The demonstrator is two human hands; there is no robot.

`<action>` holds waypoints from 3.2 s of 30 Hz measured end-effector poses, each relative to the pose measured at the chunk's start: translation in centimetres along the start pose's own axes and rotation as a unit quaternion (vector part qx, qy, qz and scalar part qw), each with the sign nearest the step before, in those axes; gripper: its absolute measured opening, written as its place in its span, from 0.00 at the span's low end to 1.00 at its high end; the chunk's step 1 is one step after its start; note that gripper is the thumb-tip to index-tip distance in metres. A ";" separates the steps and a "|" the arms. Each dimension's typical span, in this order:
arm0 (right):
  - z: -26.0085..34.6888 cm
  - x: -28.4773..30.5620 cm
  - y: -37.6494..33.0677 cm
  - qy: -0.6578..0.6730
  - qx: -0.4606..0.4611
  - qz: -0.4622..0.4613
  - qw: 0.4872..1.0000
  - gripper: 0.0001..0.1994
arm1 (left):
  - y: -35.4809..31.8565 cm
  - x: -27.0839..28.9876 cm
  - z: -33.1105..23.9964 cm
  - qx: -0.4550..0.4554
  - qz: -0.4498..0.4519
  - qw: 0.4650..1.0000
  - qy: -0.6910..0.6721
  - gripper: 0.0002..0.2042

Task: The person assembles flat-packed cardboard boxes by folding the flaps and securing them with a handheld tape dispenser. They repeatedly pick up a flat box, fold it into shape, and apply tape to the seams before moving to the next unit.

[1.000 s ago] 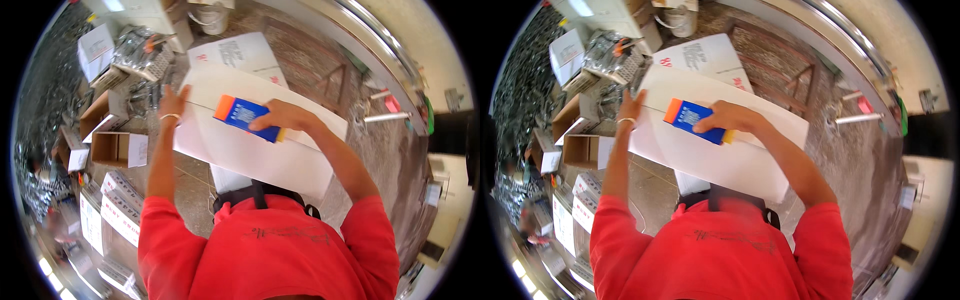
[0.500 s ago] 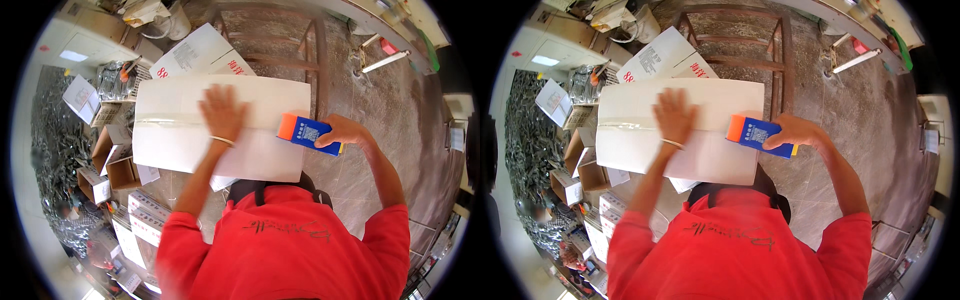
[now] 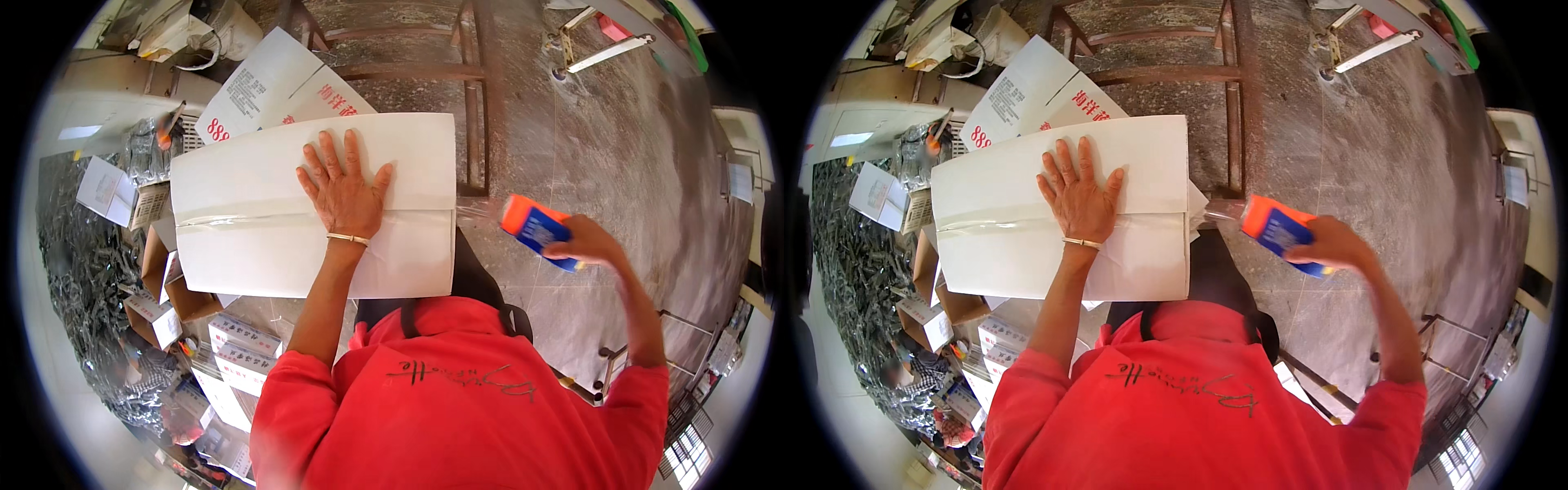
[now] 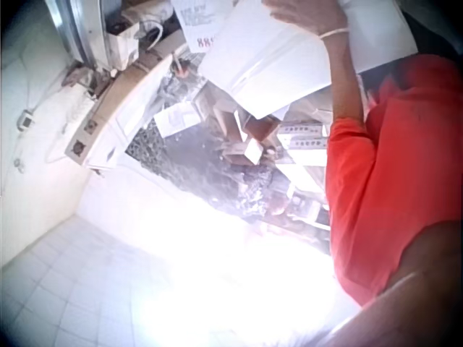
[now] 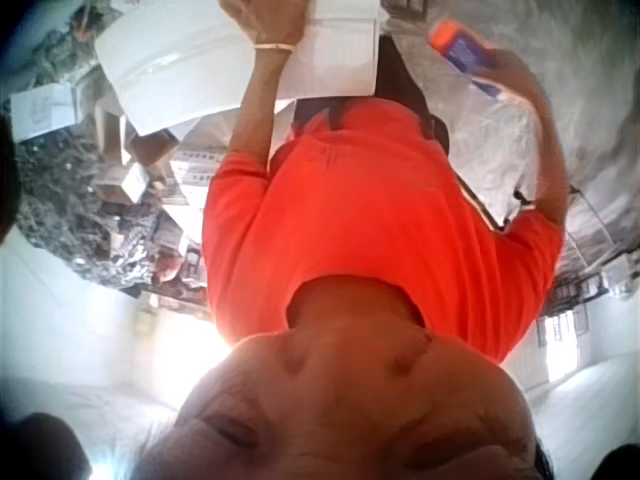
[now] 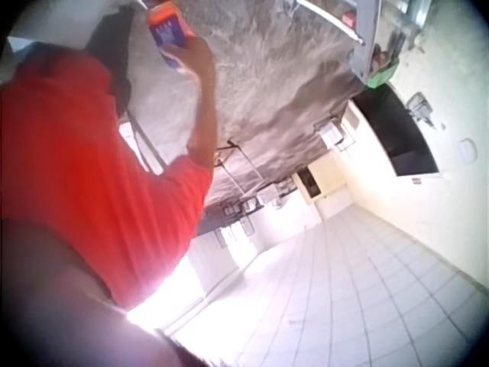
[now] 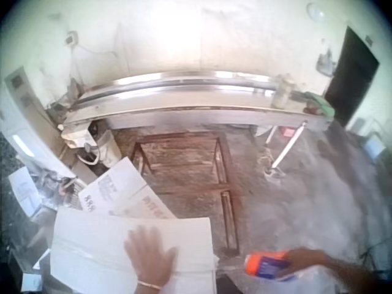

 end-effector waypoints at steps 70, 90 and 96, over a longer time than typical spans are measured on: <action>9.1 -16.5 10.7 0.032 -0.014 -0.333 0.942 0.18 | -27.6 -26.6 28.3 0.618 0.316 0.654 -0.301 0.36; 16.5 -15.5 32.7 -0.206 0.207 -0.267 0.918 0.23 | -28.6 -19.4 24.6 0.580 0.162 0.620 -0.502 0.25; 23.5 -14.5 28.5 0.055 0.261 -0.224 0.937 0.26 | -23.1 1.0 23.0 0.396 -0.004 0.820 -0.413 0.14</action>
Point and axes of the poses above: each hand's wrist, its own y-axis towards the middle knuckle, its own x-axis out of the back of the hand, z = x × y, the point moved 6 cm from there along y, towards the middle knuckle, and after that the axes turned 8 degrees about x, right-handed, at the moved point
